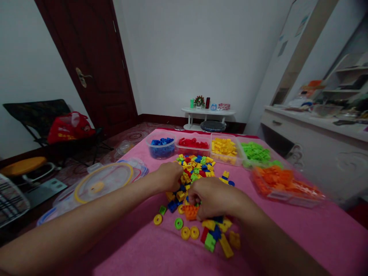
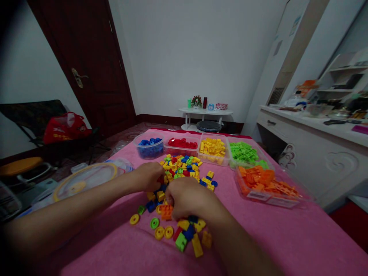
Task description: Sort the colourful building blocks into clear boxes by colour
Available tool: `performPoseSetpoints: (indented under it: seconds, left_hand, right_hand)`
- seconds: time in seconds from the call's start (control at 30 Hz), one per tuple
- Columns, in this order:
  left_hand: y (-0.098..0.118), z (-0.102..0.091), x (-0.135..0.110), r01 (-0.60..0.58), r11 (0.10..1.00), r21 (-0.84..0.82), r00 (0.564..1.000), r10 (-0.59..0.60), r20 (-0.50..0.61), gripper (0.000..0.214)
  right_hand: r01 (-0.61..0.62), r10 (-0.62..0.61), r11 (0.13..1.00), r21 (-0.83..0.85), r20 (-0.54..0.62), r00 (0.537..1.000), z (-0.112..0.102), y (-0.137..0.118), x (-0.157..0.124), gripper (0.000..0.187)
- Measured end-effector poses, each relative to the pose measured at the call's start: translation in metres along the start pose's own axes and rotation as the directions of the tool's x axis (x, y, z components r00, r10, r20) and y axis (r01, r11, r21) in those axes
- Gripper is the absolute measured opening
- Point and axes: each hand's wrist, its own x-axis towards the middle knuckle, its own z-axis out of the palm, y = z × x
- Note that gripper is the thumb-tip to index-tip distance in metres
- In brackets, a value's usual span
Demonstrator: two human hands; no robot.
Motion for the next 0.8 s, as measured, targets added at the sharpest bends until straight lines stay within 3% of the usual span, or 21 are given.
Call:
performPoseSetpoints:
  seconds: [0.13, 0.23, 0.3, 0.37, 0.43, 0.47, 0.53, 0.6, 0.7, 0.8]
  left_hand:
    - [0.002, -0.018, 0.009, 0.04, 0.981, -0.192, 0.998, -0.03, 0.054, 0.006]
    - [0.004, -0.028, 0.021, 0.129, 0.85, -0.511, 0.989, -0.07, 0.133, 0.009]
    - [0.006, -0.029, 0.029, 0.195, 0.601, -0.775, 0.979, -0.07, 0.192, 0.01]
    - [0.009, -0.026, 0.037, 0.23, 0.205, -0.951, 0.973, -0.053, 0.224, 0.011]
    - [0.013, -0.021, 0.043, 0.225, -0.224, -0.948, 0.971, -0.025, 0.236, 0.01]
    - [0.015, -0.018, 0.045, 0.219, -0.396, -0.892, 0.971, 0.001, 0.239, 0.01]
    - [0.017, -0.01, 0.048, 0.223, -0.603, -0.766, 0.97, 0.063, 0.233, 0.01]
    - [0.017, -0.003, 0.049, 0.231, -0.673, -0.703, 0.97, 0.102, 0.221, 0.015]
    - [0.013, 0.004, 0.049, 0.199, -0.682, -0.703, 0.977, 0.081, 0.198, 0.023]
    - [0.008, 0.008, 0.048, 0.177, -0.679, -0.712, 0.977, 0.033, 0.211, 0.024]
  right_hand:
    - [-0.027, -0.029, 0.899, 0.438, 0.12, 0.992, -0.014, 0.04, -0.004, 0.028]
    - [-0.008, -0.043, 0.854, 0.521, 0.085, 0.995, -0.022, 0.057, -0.009, 0.031]
    - [-0.009, 0.004, 0.889, 0.457, 0.011, 1.0, -0.028, 0.061, -0.014, 0.033]
    - [-0.035, 0.063, 0.921, 0.388, -0.061, 0.996, -0.034, 0.064, -0.021, 0.036]
    - [-0.076, 0.125, 0.939, 0.335, -0.127, 0.984, -0.042, 0.069, -0.031, 0.038]
    - [-0.112, 0.168, 0.945, 0.308, -0.161, 0.973, -0.047, 0.074, -0.038, 0.039]
    - [-0.234, 0.292, 0.943, 0.238, -0.248, 0.924, -0.057, 0.087, -0.053, 0.039]
    - [-0.412, 0.443, 0.897, 0.162, -0.34, 0.83, -0.066, 0.106, -0.07, 0.041]
    - [-0.652, 0.623, 0.751, 0.11, -0.446, 0.642, -0.073, 0.139, -0.095, 0.04]
    - [-0.744, 0.74, 0.643, 0.18, -0.396, 0.543, -0.071, 0.165, -0.112, 0.034]
